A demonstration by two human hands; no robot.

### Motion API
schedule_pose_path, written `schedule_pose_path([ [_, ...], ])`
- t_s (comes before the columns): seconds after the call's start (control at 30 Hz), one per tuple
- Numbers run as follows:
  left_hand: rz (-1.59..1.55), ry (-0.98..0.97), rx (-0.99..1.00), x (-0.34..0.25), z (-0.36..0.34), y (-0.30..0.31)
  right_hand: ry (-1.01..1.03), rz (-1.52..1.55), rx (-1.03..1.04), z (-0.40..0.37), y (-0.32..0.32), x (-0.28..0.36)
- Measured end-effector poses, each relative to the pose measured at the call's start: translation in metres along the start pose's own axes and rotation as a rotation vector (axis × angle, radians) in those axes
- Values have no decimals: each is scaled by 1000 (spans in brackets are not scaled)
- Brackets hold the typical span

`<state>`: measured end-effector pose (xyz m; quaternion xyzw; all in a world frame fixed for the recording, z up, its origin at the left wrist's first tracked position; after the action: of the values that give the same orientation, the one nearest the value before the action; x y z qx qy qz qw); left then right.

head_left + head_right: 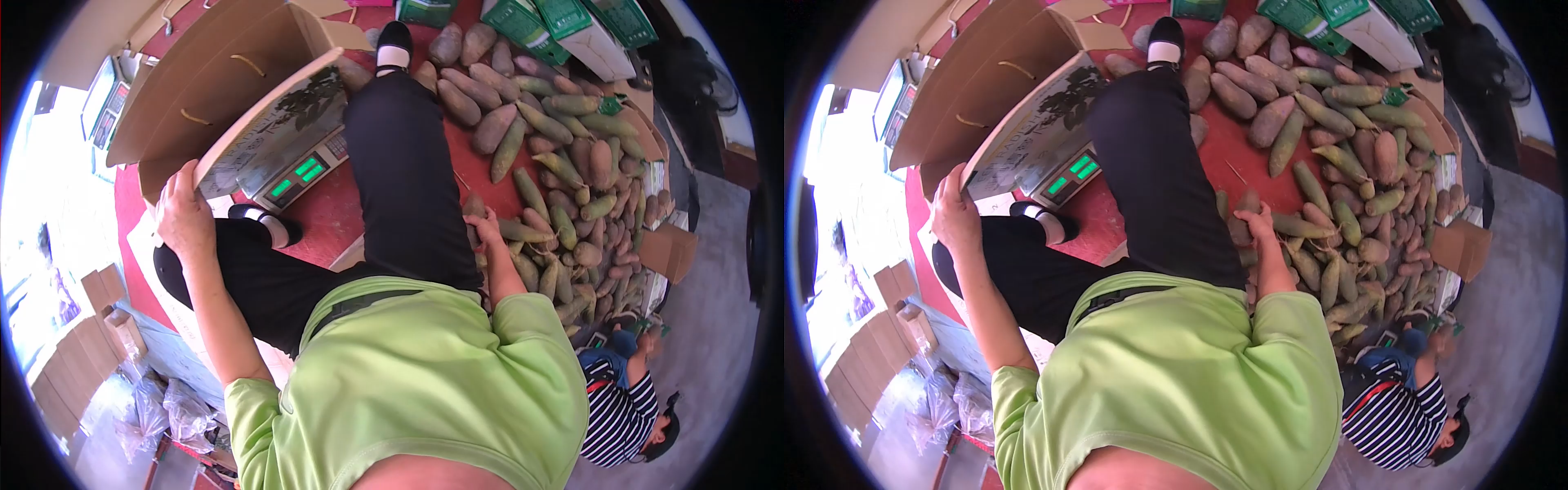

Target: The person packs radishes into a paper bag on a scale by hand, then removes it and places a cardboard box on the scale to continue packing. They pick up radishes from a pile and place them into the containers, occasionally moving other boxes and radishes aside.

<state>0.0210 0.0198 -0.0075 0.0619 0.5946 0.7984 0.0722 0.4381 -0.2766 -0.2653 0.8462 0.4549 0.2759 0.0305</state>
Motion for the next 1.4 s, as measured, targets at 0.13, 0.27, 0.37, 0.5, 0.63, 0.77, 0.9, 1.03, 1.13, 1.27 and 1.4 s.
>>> schedule_pose_path([
  [0.13, 4, -30, -18, -2, 0, 4, 394, -148, 27, -17, -12, 81],
  [0.27, -12, -62, -35, -1, -1, 6, 859, -162, 75, -40, -29, 171],
  [0.37, -19, -58, -40, -1, 0, 7, 1208, -141, 171, -119, -54, 253],
  [0.5, -32, -76, -65, 1, 1, 5, 1656, -167, 325, -213, -102, 343],
  [0.63, -36, -73, -39, 2, 1, 5, 1776, -252, 367, -268, -149, 376],
  [0.77, -58, -83, -47, 4, 0, 5, 1995, -376, 583, -290, -201, 388],
  [0.9, -57, -93, -62, 4, 0, 5, 2164, -570, 551, -303, -239, 377],
  [1.03, -34, -91, -60, 3, 0, 5, 2050, -959, 457, -274, -278, 362],
  [1.13, -35, -80, -54, 2, 0, 7, 2124, -1111, 288, -261, -285, 357],
  [1.27, -19, -96, -49, 2, 0, 6, 2103, -607, 395, -241, -255, 376],
  [1.4, -16, -66, -30, 1, 1, 5, 1471, -309, 680, -221, -201, 367],
])
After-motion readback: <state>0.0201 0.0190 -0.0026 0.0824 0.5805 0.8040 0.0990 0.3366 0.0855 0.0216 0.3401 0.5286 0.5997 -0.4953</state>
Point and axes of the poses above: each hand's wrist, its own z-axis towards the middle knuckle, its own y-axis out of the back of the hand, x = y × z, the point moved 1 cm from there along z, towards the middle knuckle, and after that the axes turned 1 degree about y, right-handed, at the moved point
